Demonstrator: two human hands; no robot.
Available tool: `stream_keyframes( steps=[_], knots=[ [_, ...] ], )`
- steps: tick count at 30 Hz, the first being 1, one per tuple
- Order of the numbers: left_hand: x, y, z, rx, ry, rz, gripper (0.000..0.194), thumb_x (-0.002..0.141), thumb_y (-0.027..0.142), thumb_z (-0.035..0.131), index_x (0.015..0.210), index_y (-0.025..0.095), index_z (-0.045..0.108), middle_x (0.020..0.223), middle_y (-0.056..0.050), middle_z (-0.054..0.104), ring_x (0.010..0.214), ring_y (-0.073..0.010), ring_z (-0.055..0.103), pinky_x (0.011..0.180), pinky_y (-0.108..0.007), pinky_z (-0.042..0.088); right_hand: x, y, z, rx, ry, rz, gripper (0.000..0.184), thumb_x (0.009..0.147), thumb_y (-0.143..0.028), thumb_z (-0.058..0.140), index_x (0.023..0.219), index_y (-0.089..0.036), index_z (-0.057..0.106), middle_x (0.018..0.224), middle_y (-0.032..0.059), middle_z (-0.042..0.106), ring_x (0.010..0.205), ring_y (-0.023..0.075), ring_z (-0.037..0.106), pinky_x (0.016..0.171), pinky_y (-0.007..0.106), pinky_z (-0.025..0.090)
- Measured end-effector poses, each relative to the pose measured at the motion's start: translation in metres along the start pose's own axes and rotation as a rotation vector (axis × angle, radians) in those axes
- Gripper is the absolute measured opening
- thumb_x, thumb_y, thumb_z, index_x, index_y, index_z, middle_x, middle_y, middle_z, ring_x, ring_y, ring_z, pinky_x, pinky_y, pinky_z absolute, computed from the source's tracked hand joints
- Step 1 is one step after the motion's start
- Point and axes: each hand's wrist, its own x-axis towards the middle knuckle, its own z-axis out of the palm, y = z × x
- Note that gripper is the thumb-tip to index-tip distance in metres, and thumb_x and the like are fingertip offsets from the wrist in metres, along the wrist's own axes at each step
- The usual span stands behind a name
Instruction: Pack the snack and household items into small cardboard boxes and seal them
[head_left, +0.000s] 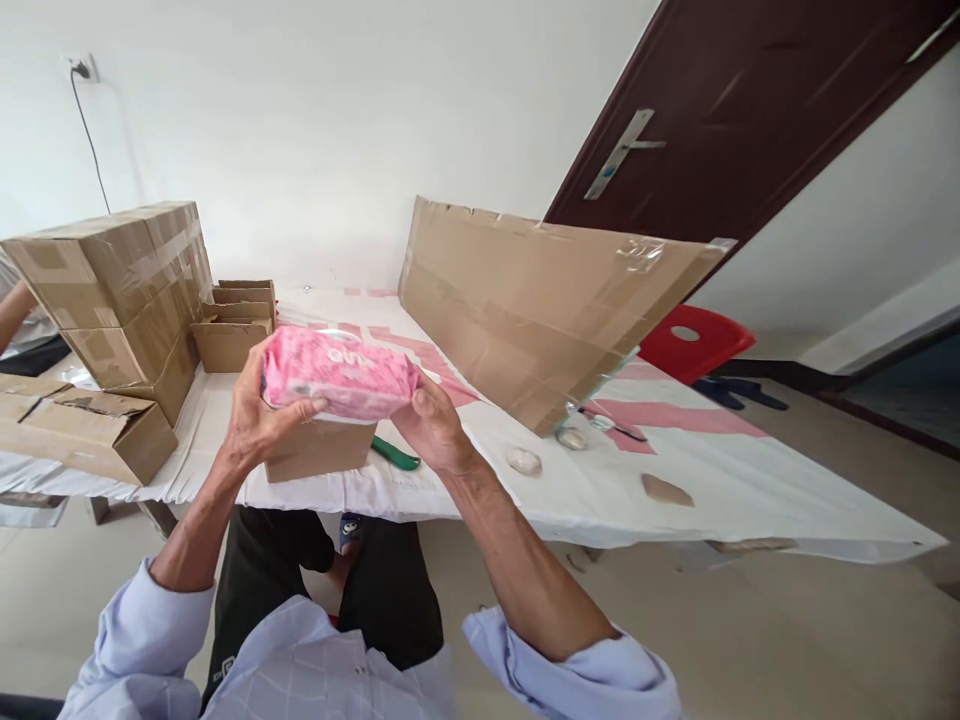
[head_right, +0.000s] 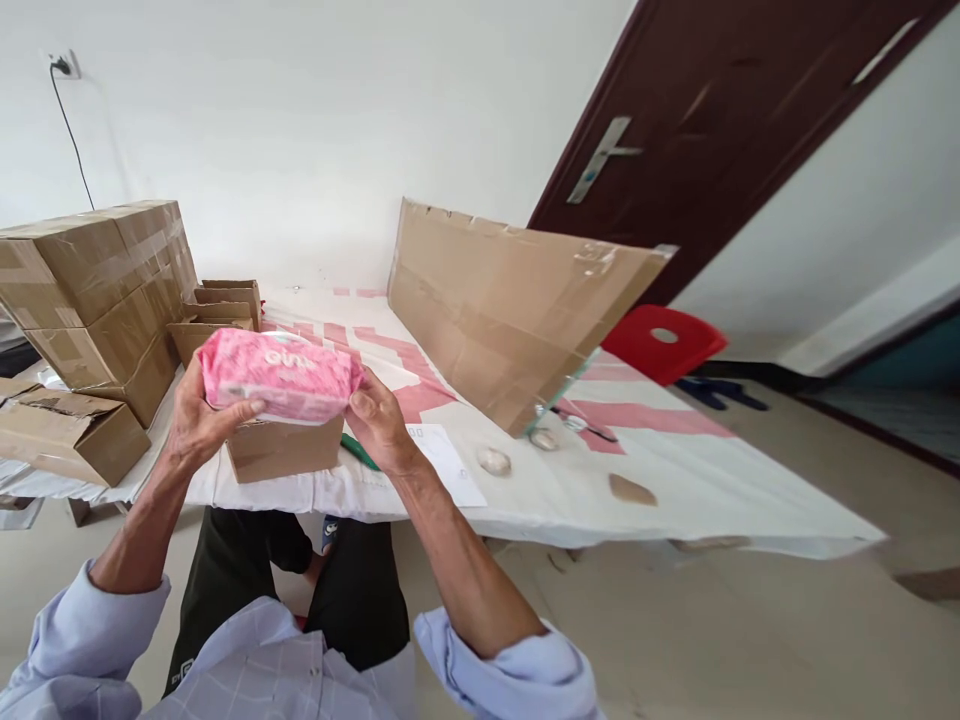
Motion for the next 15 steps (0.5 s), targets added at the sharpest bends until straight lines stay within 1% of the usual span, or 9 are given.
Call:
stream_keyframes(
  steps=[3,5,7,9,11,13,15],
  knots=[
    [0.012,-0.002,0.0,-0.165,0.058,-0.148,0.082,0.074,0.072,0.095,0.134,0.022,0.068,0.123,-0.011,0.076,0.115,-0.034,0.075,0.097,-0.046,0.064,0.008,-0.004,0.011,-0.053,-0.013,-0.087,0.091,0.078,-0.082,0.087,0.149,-0.032,0.062,0.152,0.0104,0.071,0.146,0.0362,0.063,0.121,0.053,0.055],
    [0.016,-0.003,0.0,-0.221,0.052,-0.233,0.08,0.071,0.07,0.097,0.129,0.021,0.07,0.115,-0.01,0.079,0.107,-0.0328,0.076,0.091,-0.044,0.064,0.013,0.0,0.019,-0.091,0.033,-0.119,0.084,0.082,-0.078,0.086,0.148,-0.03,0.064,0.15,0.0097,0.072,0.147,0.0359,0.062,0.124,0.053,0.053],
    [0.017,-0.005,-0.002,-0.236,0.035,-0.324,0.076,0.07,0.07,0.097,0.122,0.02,0.074,0.108,-0.009,0.08,0.1,-0.0318,0.077,0.085,-0.042,0.064,0.017,0.008,0.025,-0.113,0.093,-0.121,0.075,0.086,-0.078,0.082,0.142,-0.029,0.068,0.147,0.0091,0.074,0.147,0.0357,0.062,0.124,0.053,0.053],
    [0.016,-0.008,-0.006,-0.233,0.0,-0.419,0.072,0.07,0.072,0.096,0.114,0.018,0.077,0.102,-0.009,0.081,0.094,-0.0313,0.077,0.081,-0.041,0.062,0.021,0.018,0.029,-0.094,0.137,-0.082,0.071,0.086,-0.078,0.081,0.136,-0.029,0.071,0.144,0.0083,0.076,0.144,0.0352,0.064,0.124,0.053,0.053],
    [0.014,-0.013,-0.01,-0.226,-0.052,-0.491,0.068,0.074,0.074,0.093,0.11,0.017,0.08,0.101,-0.01,0.083,0.093,-0.0315,0.077,0.082,-0.041,0.062,0.025,0.027,0.031,-0.043,0.159,-0.017,0.072,0.083,-0.079,0.084,0.133,-0.028,0.073,0.14,0.0078,0.078,0.14,0.0346,0.068,0.122,0.053,0.056],
    [0.012,-0.02,-0.014,-0.224,-0.092,-0.526,0.065,0.077,0.072,0.091,0.112,0.017,0.082,0.106,-0.011,0.084,0.098,-0.032,0.077,0.087,-0.041,0.061,0.029,0.035,0.032,0.003,0.179,0.041,0.074,0.079,-0.079,0.085,0.13,-0.027,0.073,0.136,0.0076,0.08,0.135,0.0345,0.07,0.118,0.053,0.059],
    [0.009,-0.027,-0.015,-0.247,-0.087,-0.545,0.066,0.077,0.07,0.093,0.116,0.018,0.082,0.111,-0.011,0.084,0.102,-0.0321,0.078,0.092,-0.042,0.061,0.032,0.041,0.032,0.019,0.205,0.077,0.073,0.076,-0.079,0.087,0.124,-0.026,0.074,0.132,0.0078,0.081,0.133,0.0346,0.071,0.114,0.051,0.062]
  ],
)
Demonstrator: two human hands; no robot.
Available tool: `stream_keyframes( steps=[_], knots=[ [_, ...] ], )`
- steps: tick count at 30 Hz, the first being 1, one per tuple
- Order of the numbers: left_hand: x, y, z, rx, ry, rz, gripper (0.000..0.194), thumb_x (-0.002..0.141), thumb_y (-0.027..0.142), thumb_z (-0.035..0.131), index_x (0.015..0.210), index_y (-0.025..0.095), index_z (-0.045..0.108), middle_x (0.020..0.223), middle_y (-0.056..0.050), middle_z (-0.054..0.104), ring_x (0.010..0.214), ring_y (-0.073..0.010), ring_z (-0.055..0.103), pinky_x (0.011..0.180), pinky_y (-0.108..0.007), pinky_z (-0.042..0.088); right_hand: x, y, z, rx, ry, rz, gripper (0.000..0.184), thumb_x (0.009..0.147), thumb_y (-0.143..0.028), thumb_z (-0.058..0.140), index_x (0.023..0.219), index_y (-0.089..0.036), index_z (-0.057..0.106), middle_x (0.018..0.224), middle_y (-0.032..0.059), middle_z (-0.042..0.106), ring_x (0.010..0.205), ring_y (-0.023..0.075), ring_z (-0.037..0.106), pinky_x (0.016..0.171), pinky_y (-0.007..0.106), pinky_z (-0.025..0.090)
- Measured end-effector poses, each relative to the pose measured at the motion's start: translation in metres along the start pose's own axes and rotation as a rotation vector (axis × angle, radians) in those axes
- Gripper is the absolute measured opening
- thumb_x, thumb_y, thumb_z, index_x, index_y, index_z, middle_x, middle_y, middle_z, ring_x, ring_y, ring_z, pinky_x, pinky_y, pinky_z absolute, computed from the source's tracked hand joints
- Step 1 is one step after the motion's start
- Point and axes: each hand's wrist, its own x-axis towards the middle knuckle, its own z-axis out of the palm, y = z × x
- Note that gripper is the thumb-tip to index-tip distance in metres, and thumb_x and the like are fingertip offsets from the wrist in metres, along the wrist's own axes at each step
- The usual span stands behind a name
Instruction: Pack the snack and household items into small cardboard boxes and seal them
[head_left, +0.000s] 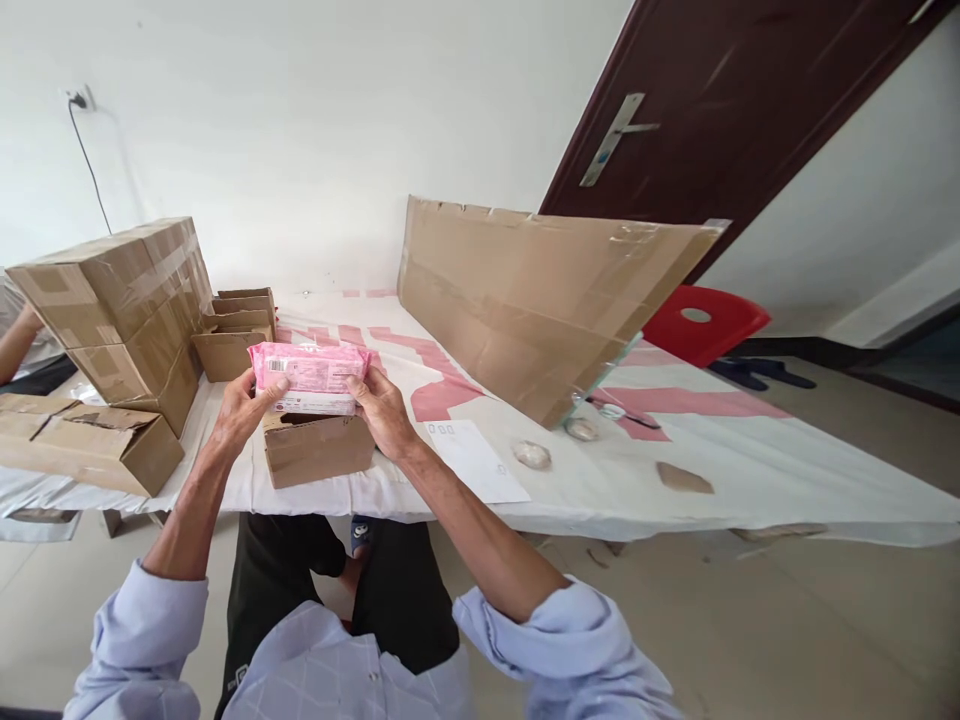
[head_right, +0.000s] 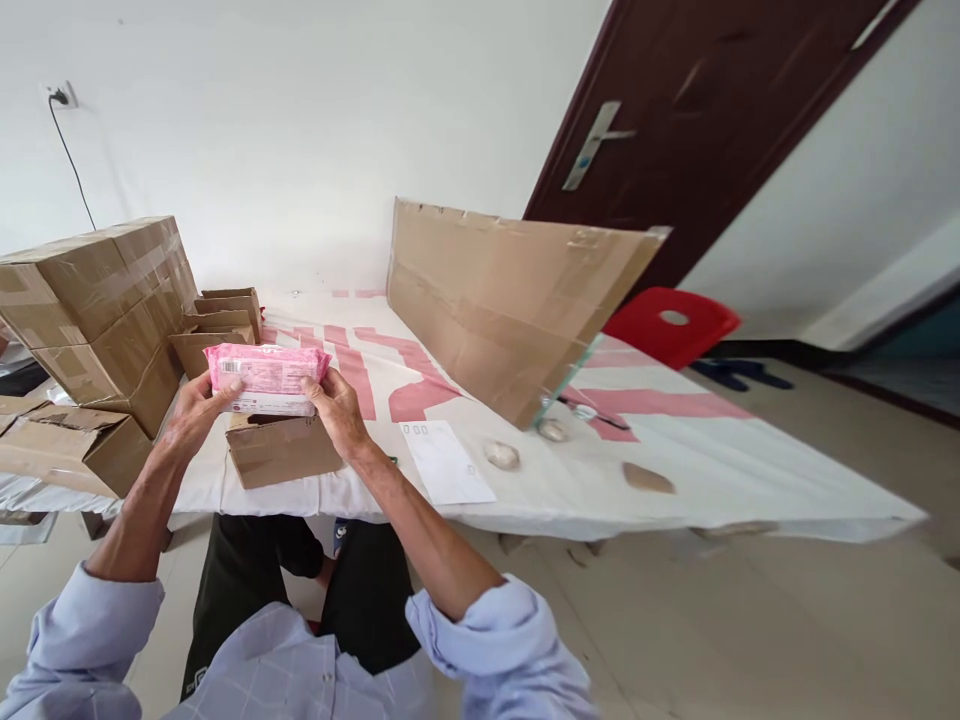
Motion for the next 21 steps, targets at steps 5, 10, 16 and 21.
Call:
stream_keyframes(
  steps=[5,10,16,21],
  knots=[
    [0.006,-0.018,-0.004,-0.082,0.157,-0.106,0.069,0.062,0.066,0.102,0.103,0.018,0.075,0.103,-0.012,0.082,0.094,-0.0306,0.078,0.081,-0.04,0.063,0.007,0.003,0.0,0.006,0.023,0.052,0.065,0.078,-0.076,0.087,0.117,-0.026,0.076,0.12,0.0074,0.082,0.125,0.031,0.074,0.104,0.044,0.065],
    [0.01,-0.027,-0.006,-0.113,0.107,-0.156,0.075,0.061,0.07,0.101,0.106,0.015,0.074,0.102,-0.012,0.081,0.089,-0.0264,0.076,0.078,-0.037,0.064,0.013,0.007,-0.001,0.01,-0.012,0.106,0.074,0.073,-0.085,0.085,0.117,-0.027,0.078,0.116,0.0073,0.084,0.121,0.0314,0.075,0.102,0.045,0.065],
    [0.014,-0.034,-0.007,-0.135,-0.002,-0.14,0.079,0.066,0.074,0.097,0.114,0.013,0.079,0.1,-0.013,0.083,0.085,-0.024,0.076,0.073,-0.034,0.064,0.022,0.013,-0.002,-0.024,-0.04,0.105,0.076,0.072,-0.091,0.083,0.114,-0.027,0.079,0.114,0.0062,0.084,0.122,0.0305,0.074,0.106,0.047,0.064],
    [0.02,-0.034,-0.007,-0.127,-0.002,-0.126,0.081,0.066,0.083,0.092,0.105,0.013,0.079,0.093,-0.012,0.081,0.082,-0.0253,0.076,0.073,-0.038,0.067,0.03,0.018,-0.004,-0.067,-0.041,0.104,0.075,0.073,-0.094,0.079,0.104,-0.025,0.076,0.112,0.0068,0.082,0.116,0.0291,0.075,0.103,0.046,0.064]
  ],
)
